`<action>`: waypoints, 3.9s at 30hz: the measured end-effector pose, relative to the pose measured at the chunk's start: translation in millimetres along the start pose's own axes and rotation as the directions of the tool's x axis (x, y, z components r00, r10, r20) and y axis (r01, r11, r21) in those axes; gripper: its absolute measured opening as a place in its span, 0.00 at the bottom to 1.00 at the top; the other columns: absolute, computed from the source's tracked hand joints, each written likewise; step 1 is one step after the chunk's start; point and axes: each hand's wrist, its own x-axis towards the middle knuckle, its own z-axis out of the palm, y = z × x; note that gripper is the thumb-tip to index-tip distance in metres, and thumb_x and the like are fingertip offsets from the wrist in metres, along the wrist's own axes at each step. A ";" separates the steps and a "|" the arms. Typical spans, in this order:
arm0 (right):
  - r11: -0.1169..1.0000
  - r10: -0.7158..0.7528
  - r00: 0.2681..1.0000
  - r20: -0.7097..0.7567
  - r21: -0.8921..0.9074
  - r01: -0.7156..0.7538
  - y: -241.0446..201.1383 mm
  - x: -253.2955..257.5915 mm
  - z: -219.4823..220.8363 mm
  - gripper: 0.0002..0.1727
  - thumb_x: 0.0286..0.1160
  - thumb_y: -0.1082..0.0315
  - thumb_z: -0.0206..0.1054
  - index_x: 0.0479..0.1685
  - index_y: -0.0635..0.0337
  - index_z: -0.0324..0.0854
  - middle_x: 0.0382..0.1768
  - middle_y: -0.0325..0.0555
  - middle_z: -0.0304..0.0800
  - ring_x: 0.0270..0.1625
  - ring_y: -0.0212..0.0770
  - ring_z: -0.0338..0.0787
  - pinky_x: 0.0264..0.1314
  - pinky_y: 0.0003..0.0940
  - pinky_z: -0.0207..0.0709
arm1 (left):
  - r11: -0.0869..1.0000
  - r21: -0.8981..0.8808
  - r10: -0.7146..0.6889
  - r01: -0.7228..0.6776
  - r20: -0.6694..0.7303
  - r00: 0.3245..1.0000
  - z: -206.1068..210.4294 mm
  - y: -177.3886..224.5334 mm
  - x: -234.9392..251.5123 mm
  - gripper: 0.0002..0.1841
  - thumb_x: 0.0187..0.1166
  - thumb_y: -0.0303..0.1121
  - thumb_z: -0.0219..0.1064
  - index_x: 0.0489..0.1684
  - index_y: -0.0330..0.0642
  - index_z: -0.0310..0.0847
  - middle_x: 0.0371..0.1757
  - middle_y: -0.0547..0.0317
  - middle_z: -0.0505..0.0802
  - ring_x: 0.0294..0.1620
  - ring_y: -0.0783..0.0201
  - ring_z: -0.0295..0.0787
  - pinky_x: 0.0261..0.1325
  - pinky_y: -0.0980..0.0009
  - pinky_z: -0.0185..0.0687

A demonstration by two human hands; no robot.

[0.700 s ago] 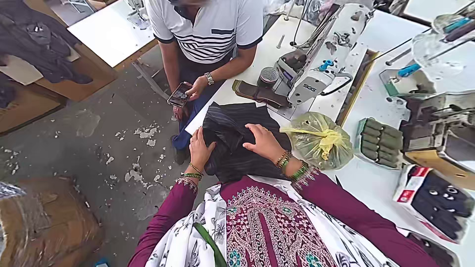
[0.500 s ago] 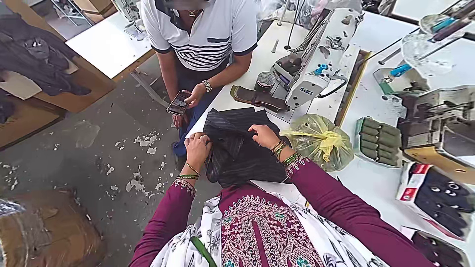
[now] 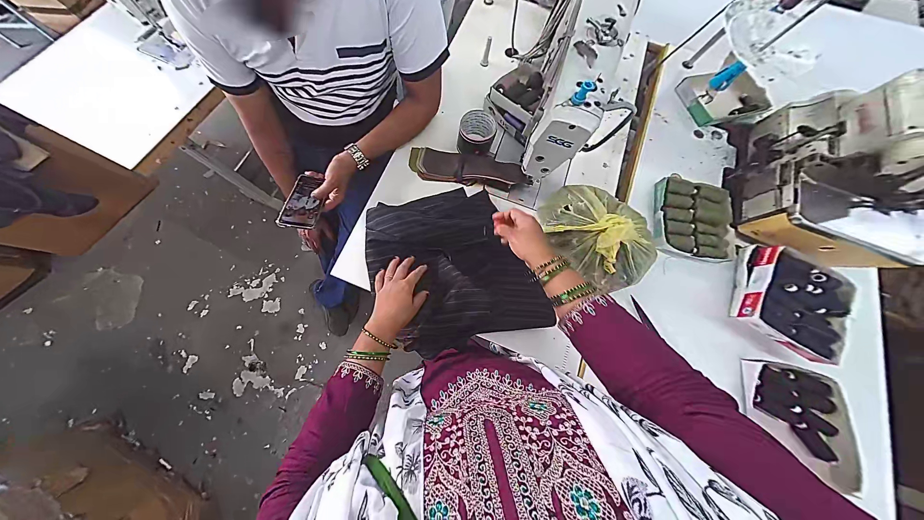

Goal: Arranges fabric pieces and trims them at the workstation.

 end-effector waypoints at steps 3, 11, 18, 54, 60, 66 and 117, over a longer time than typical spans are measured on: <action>0.973 0.227 0.967 0.115 -0.075 -0.219 17.3 -38.4 4.7 0.17 0.90 0.62 0.59 0.60 0.69 0.81 0.49 0.59 0.89 0.45 0.46 0.89 0.54 0.44 0.82 | 0.977 0.176 -0.146 0.118 0.158 0.977 8.2 -2.8 10.6 0.47 0.76 0.54 0.72 0.96 0.57 0.51 0.98 0.44 0.42 0.97 0.35 0.25 0.86 0.24 0.19; 0.995 0.102 0.956 0.274 -0.031 -0.097 30.4 -90.6 43.3 0.18 0.81 0.60 0.69 0.36 0.71 0.78 0.34 0.51 0.78 0.39 0.42 0.76 0.48 0.41 0.69 | 0.997 -0.020 -0.073 0.070 -0.261 0.963 24.2 -14.4 20.9 0.45 0.70 0.53 0.76 0.88 0.41 0.66 0.93 0.32 0.56 0.94 0.27 0.37 0.85 0.20 0.27; 0.976 0.215 0.959 0.186 -0.082 -0.203 53.3 -116.3 19.2 0.14 0.77 0.74 0.63 0.57 0.72 0.79 0.41 0.57 0.85 0.39 0.45 0.86 0.48 0.41 0.80 | 0.919 0.038 -0.365 0.393 -0.294 0.883 11.7 -44.6 16.5 0.58 0.74 0.60 0.70 0.95 0.31 0.38 0.95 0.29 0.43 0.96 0.30 0.28 0.87 0.27 0.22; 0.774 0.551 0.782 -0.292 -0.173 -0.610 220.8 -270.0 -137.9 0.22 0.67 0.66 0.81 0.48 0.78 0.82 0.42 0.78 0.86 0.50 0.77 0.87 0.53 0.77 0.73 | 0.052 -0.987 0.379 -0.152 -0.121 0.918 -63.5 142.6 -60.7 0.17 0.91 0.41 0.53 0.52 0.52 0.91 0.48 0.63 0.99 0.53 0.72 0.95 0.63 0.71 0.89; 0.837 0.530 0.824 -0.200 0.277 -0.471 249.2 -319.5 -131.8 0.14 0.80 0.73 0.68 0.56 0.75 0.80 0.37 0.62 0.85 0.34 0.49 0.82 0.42 0.50 0.77 | 0.026 -0.999 0.560 0.032 0.041 0.827 -24.5 228.2 -98.4 0.15 0.82 0.46 0.66 0.53 0.48 0.92 0.49 0.57 0.98 0.55 0.67 0.96 0.64 0.66 0.89; 0.776 0.507 0.842 -0.186 0.523 -0.352 257.7 -443.5 -133.2 0.10 0.82 0.77 0.62 0.56 0.73 0.75 0.28 0.43 0.77 0.23 0.28 0.74 0.29 0.25 0.72 | 0.094 -0.991 0.554 0.093 0.130 0.823 47.4 330.5 -153.8 0.22 0.92 0.36 0.43 0.46 0.44 0.88 0.42 0.54 0.98 0.47 0.65 0.97 0.54 0.66 0.93; 0.830 0.557 0.750 -0.357 0.280 -0.483 199.3 -325.1 -93.2 0.14 0.79 0.70 0.71 0.51 0.73 0.75 0.29 0.48 0.78 0.20 0.33 0.77 0.25 0.28 0.75 | 0.939 0.342 -0.013 -0.021 0.098 0.995 87.4 97.5 40.7 0.45 0.83 0.65 0.55 0.98 0.58 0.42 0.98 0.49 0.40 0.98 0.39 0.25 0.89 0.30 0.21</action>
